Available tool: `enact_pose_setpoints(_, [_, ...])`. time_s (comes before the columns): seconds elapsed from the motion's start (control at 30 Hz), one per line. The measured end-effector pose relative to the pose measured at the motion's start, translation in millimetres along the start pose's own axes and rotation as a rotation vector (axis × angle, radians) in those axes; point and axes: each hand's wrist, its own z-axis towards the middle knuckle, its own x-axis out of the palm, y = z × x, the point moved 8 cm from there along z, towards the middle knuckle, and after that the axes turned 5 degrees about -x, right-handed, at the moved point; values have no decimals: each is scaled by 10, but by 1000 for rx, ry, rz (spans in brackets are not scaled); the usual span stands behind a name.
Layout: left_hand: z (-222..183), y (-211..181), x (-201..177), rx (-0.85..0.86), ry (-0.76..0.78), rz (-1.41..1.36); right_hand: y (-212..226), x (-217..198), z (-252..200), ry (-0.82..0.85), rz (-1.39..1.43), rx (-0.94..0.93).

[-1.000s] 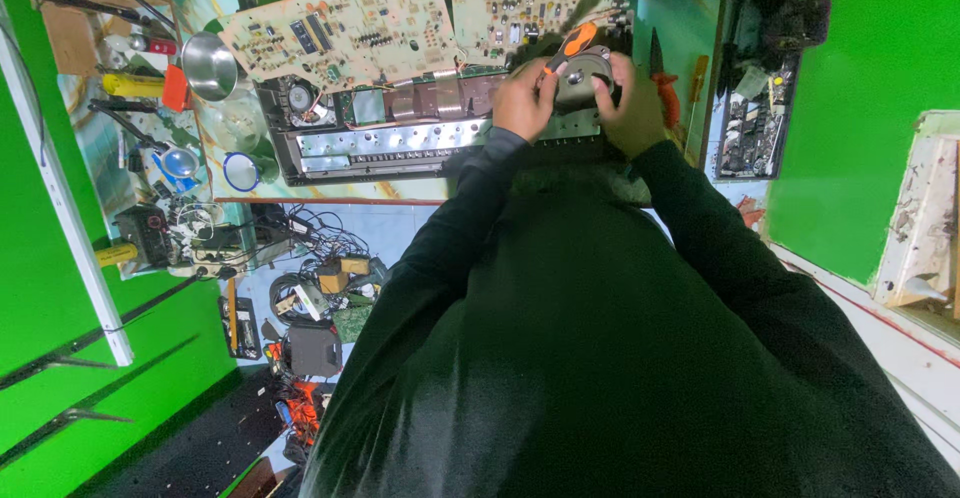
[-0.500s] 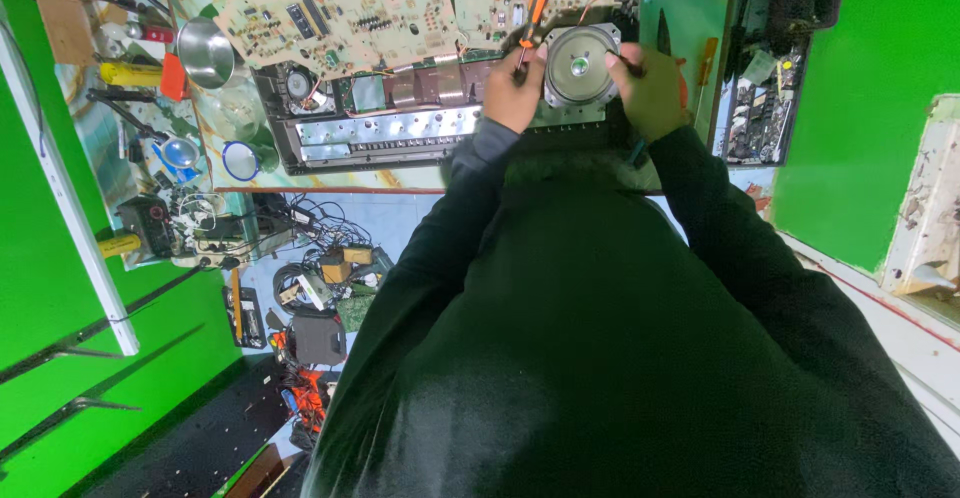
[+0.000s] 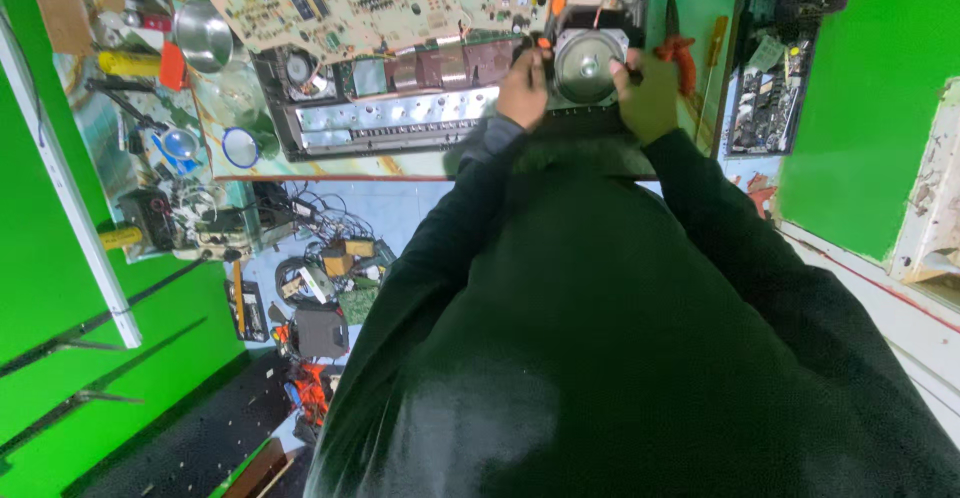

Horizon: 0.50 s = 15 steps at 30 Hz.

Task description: The person disassembles an electronic keyboard, using a screwdriver to remove screws from circuit boards and then cleaning a circular component with a blue brush.

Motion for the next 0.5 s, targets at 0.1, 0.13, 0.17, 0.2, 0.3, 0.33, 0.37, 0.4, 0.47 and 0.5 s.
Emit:
enact_pose_setpoints(0.1, [-71,-77,5,5,86,37,-45,33,-74,44,-70,10])
enact_pose_setpoints(0.13, [-83,-124,-11,12,105,73,-67,61,-90,87,-87,40])
enact_pose_setpoints(0.17, [-71,-185,-23,21,124,109,-86,82,-78,128,-105,69])
enact_pose_setpoints(0.2, [-67,-250,-39,31,143,144,-95,98,-77,169,-124,97])
enact_pose_setpoints(0.3, [-123,-486,-224,122,86,244,133,2,-67,19,-134,-67])
enact_pose_setpoints(0.33, [-130,-545,-263,143,78,269,160,0,-74,20,-151,-73])
enact_pose_setpoints(0.37, [-128,-595,-300,163,69,294,184,3,-72,22,-166,-80])
enact_pose_setpoints(0.4, [-134,-639,-334,184,59,320,204,6,-79,25,-182,-88])
enact_pose_setpoints(0.47, [-116,-696,-388,193,51,392,201,31,-76,39,-254,-70])
enact_pose_setpoints(0.5, [-131,-719,-403,195,49,427,190,37,-97,48,-291,-58])
